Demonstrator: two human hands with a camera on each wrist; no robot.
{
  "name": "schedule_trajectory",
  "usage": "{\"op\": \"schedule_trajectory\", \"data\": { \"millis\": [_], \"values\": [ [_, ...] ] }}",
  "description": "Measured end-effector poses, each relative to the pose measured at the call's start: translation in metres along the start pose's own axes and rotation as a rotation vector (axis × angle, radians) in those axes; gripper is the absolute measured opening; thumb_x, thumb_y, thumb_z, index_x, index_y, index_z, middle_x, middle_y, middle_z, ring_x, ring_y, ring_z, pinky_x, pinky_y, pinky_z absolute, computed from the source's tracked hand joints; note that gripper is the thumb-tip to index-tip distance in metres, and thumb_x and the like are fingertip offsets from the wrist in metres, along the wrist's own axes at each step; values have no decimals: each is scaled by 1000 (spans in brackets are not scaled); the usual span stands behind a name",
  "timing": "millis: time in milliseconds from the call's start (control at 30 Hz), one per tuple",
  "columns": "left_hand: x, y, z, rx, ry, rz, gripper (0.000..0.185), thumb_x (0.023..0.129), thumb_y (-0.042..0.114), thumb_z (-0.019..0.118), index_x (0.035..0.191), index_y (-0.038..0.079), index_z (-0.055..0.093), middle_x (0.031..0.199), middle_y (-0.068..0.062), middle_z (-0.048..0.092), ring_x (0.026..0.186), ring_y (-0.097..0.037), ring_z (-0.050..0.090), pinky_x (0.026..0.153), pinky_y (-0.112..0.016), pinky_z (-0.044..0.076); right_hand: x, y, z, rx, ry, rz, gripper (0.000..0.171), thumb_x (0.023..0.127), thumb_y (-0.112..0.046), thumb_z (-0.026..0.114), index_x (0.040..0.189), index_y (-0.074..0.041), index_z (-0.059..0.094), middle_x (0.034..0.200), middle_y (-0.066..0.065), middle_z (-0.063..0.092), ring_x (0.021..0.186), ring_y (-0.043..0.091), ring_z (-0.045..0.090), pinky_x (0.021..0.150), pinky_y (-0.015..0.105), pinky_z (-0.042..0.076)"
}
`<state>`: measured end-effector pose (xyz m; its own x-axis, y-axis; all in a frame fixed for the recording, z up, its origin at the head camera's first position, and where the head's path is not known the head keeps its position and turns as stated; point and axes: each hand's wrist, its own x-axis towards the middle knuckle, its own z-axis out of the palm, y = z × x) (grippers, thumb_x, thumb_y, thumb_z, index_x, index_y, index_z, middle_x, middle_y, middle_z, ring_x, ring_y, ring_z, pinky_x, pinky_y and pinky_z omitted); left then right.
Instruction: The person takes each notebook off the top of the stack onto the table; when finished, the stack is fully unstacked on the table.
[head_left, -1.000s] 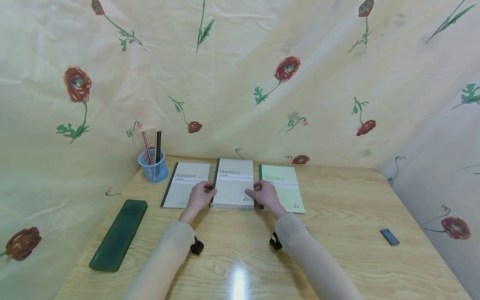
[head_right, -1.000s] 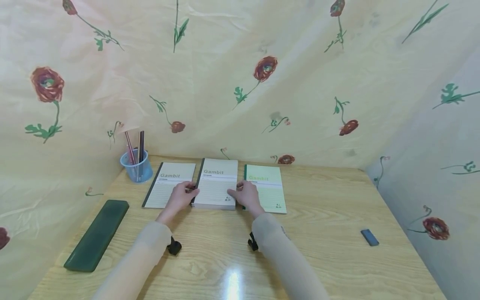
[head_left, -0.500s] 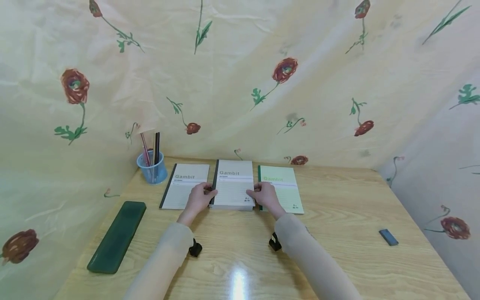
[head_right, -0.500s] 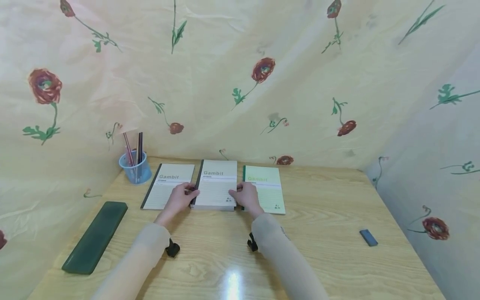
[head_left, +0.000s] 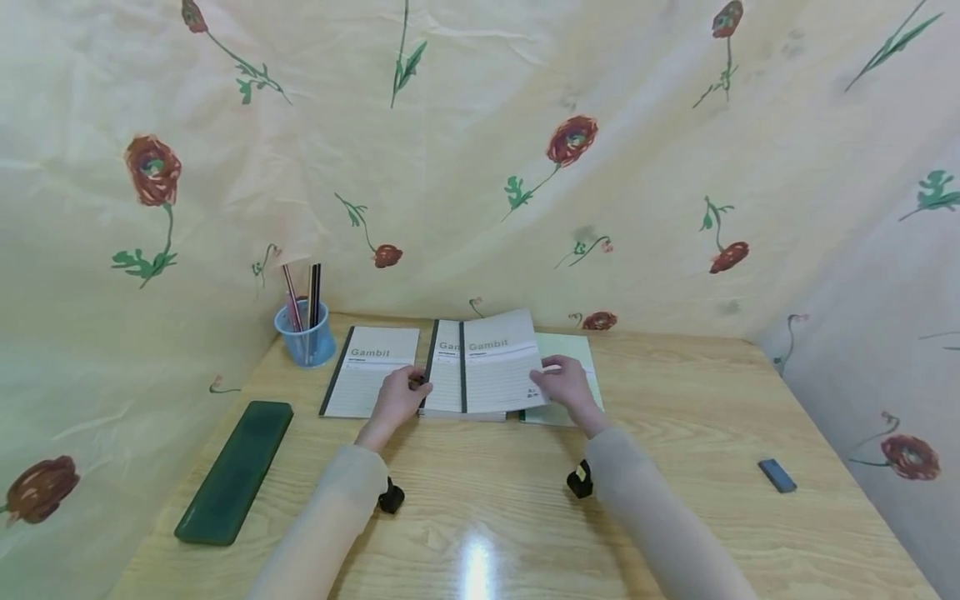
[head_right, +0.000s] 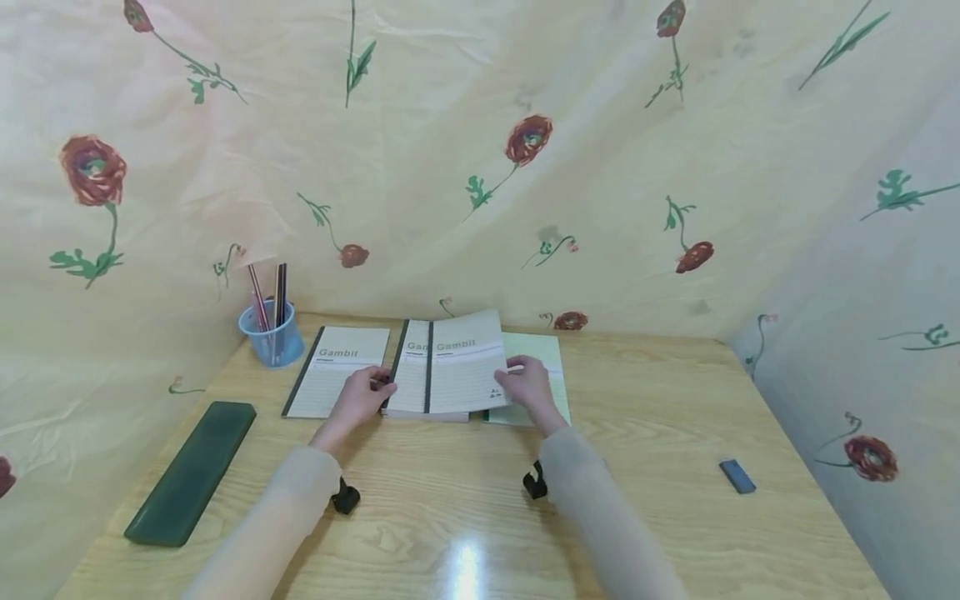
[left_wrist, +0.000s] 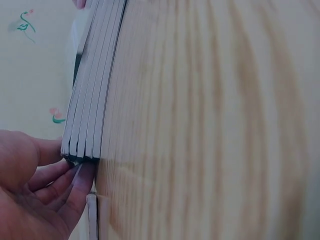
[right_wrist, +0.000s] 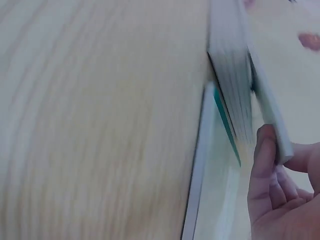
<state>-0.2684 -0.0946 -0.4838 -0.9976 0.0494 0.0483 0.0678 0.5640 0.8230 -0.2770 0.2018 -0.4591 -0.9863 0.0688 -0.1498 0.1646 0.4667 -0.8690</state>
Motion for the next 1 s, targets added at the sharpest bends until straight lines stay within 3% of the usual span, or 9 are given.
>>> {"op": "schedule_trajectory", "data": {
  "millis": [200,433,733,1000],
  "values": [
    [-1,-1,0,0,7,4,24,96,7,65,117,-4,65,105,-14,67,95,-26,63,83,-41,52,2,13,-40,40,16,50,50,96,-21,67,135,7,52,112,19,63,83,15,60,67,25,50],
    [-2,1,-1,6,10,-8,23,95,7,66,116,-3,66,104,-13,67,94,-25,63,82,-41,53,-2,35,-102,136,-50,13,57,97,-17,65,139,15,43,84,-2,68,73,5,63,65,22,53],
    [-2,1,-2,6,17,30,21,95,4,64,114,-6,65,100,-13,66,90,-25,62,79,-39,53,-11,82,-179,114,-71,25,65,100,-26,62,143,14,36,87,-11,67,78,3,64,69,24,54],
    [-2,0,1,3,10,38,21,94,3,64,113,-6,66,99,-13,66,89,-25,62,79,-39,53,-18,113,-218,63,-46,104,72,101,-31,60,146,14,28,86,-17,62,77,0,60,69,22,52]
  ]
}}
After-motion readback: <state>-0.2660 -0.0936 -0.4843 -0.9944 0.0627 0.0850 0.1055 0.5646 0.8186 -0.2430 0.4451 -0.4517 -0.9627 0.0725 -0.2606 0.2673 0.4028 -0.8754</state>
